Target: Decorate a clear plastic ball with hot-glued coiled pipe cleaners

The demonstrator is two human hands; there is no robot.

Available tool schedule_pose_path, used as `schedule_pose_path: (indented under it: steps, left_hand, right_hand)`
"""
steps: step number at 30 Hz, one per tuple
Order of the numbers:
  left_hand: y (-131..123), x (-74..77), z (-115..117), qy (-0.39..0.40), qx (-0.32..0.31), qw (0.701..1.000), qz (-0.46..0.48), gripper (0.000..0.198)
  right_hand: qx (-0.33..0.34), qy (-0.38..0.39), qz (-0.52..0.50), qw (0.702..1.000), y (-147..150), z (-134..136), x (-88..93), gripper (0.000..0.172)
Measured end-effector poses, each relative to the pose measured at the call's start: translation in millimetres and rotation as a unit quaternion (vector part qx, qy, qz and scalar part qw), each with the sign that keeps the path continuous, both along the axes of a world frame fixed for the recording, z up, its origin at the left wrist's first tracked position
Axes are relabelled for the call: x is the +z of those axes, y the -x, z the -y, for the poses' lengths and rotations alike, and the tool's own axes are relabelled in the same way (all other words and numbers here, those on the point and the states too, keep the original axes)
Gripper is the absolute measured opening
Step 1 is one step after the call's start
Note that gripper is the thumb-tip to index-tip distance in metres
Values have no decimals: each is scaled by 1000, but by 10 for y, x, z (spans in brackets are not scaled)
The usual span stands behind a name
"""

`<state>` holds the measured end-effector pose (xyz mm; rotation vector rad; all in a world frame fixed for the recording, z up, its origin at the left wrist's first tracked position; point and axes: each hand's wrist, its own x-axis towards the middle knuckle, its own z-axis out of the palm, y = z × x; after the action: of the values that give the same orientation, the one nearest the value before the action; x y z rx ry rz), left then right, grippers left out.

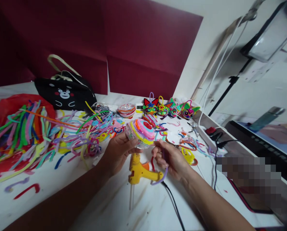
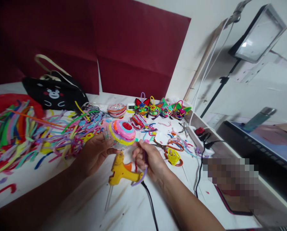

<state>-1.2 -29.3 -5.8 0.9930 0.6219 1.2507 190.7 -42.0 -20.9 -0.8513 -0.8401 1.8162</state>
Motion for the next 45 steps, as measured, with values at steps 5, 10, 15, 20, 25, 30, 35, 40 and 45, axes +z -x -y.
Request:
schedule_pose_path:
  steps: [5,10,15,20,25,30,35,40,45]
  left_hand:
    - [61,21,-68,-11,26,999,-16,31]
    - [82,-8,-127,-8,44,999,-23,34]
    - [80,-40,-162,-2,44,999,-18,30]
    - [72,-67,-182,11,41,999,-5,27]
    - [80,-106,-201,16,51,999,2,22]
    - [95,-136,-234,17,57,998,32,15]
    - [97,-144,-260,21,75,996,53,16]
    - [95,-164,-274,16,77,996,52,15]
    - [108,-180,-297,37,99,993,56,16]
  right_hand:
    - [-35,-26,-33,998,-131,-37,104,26]
    - [-79,-57,-18,995,-205,-121,92,23]
    - [-112,-120,55,985,-216,-194,-12,31]
    - [-201,-269,358,871,-280,-236,-163,49]
    - [-230,-456,538,670,-305,-125,-85,32]
    - [-47,-515,592,618,-200,41,-15,21]
    - [-110,-506,702,488,-193,3,-102,35]
    - [-198,-502,714,446,-222,-8,-74,34]
    - [25,-509,632,584,-147,144,58,20]
